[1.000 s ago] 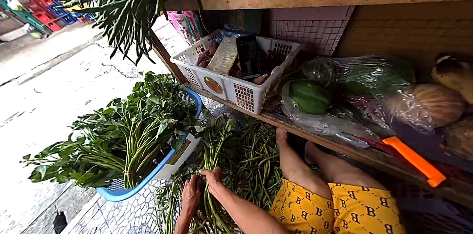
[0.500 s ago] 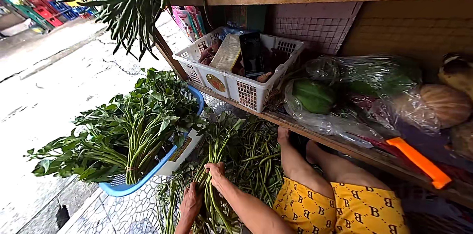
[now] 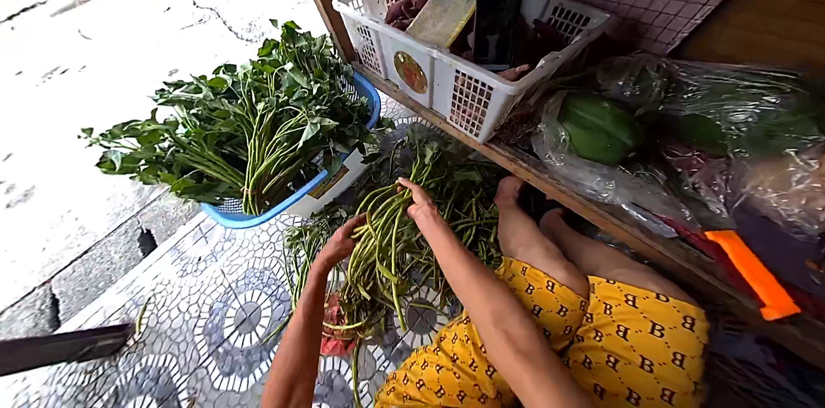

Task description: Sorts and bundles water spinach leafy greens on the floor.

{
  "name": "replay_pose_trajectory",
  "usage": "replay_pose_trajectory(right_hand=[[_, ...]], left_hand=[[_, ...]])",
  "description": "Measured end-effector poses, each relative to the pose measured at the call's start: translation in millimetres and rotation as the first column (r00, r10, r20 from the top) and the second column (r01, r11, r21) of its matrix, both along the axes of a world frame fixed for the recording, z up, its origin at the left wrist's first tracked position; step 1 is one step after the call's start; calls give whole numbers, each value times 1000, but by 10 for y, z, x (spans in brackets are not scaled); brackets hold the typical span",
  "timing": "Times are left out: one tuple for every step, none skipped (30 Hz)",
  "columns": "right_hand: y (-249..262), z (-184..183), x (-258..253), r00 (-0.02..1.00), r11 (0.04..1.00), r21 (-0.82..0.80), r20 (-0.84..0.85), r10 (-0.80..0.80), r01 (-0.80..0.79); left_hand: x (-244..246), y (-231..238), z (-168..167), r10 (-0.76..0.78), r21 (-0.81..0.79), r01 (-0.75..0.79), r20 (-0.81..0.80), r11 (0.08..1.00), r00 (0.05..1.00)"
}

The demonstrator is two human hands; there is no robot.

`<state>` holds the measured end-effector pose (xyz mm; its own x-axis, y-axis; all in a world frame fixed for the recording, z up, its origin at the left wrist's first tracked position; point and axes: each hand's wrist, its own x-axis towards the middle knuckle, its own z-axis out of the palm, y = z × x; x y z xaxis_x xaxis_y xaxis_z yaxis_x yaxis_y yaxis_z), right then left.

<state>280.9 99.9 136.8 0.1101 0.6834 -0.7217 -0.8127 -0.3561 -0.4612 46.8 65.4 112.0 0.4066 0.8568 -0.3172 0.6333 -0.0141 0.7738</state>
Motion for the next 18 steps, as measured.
replay_pose_trajectory(right_hand=[[-32,-4,36,1000,1000,13,7,11,-11],[-55,-7,71,1000,1000,26,16,14,-14],[-71,-13,96,999,999,35,33,8,-9],[-92,-24,94,998,999,41,57,9,-12],[-125,-34,55,997,999,38,80,18,-21],[-154,-33,-9,995,999,36,98,32,-36],[-178,-8,-87,993,998,39,110,51,-56],[-211,42,-174,989,995,46,129,77,-84],[-249,115,-255,983,993,51,157,99,-108],[-287,188,-308,973,987,56,185,136,-149],[-324,248,-320,966,979,70,188,176,-192],[-349,268,-314,964,974,87,190,188,-207],[-361,233,-286,962,976,96,208,174,-197],[-375,175,-214,964,977,110,214,158,-184],[-377,94,-134,966,981,123,227,121,-151],[-382,9,-44,971,985,133,225,74,-106],[-395,-85,30,973,991,124,229,19,-48],[-409,-181,84,973,994,113,228,-32,6]], left_hand=[[-173,90,191,-67,-34,62,-181,997,981],[-315,138,421,-74,-42,62,-403,997,912],[-381,143,680,3,-3,-5,-587,1000,809],[-370,133,959,114,71,-90,-674,993,730],[-317,131,1178,233,183,-148,-667,972,708],[-221,149,1312,321,287,-181,-584,941,746],[-81,177,1368,339,346,-186,-461,920,820],[89,207,1372,278,332,-157,-354,930,893],[274,239,1347,157,242,-88,-281,966,947],[463,288,1303,14,111,14,-244,994,970],[661,365,1261,-122,-25,119,-221,993,968],[824,436,1223,-223,-127,200,-215,972,951],[926,504,1196,-296,-203,254,-210,946,932],[979,588,1203,-343,-237,290,-226,927,912],[1001,691,1236,-380,-221,323,-296,920,876],[1008,787,1317,-402,-186,356,-387,916,830],[999,852,1439,-404,-148,381,-466,913,787],[954,893,1571,-381,-94,389,-501,916,777]])
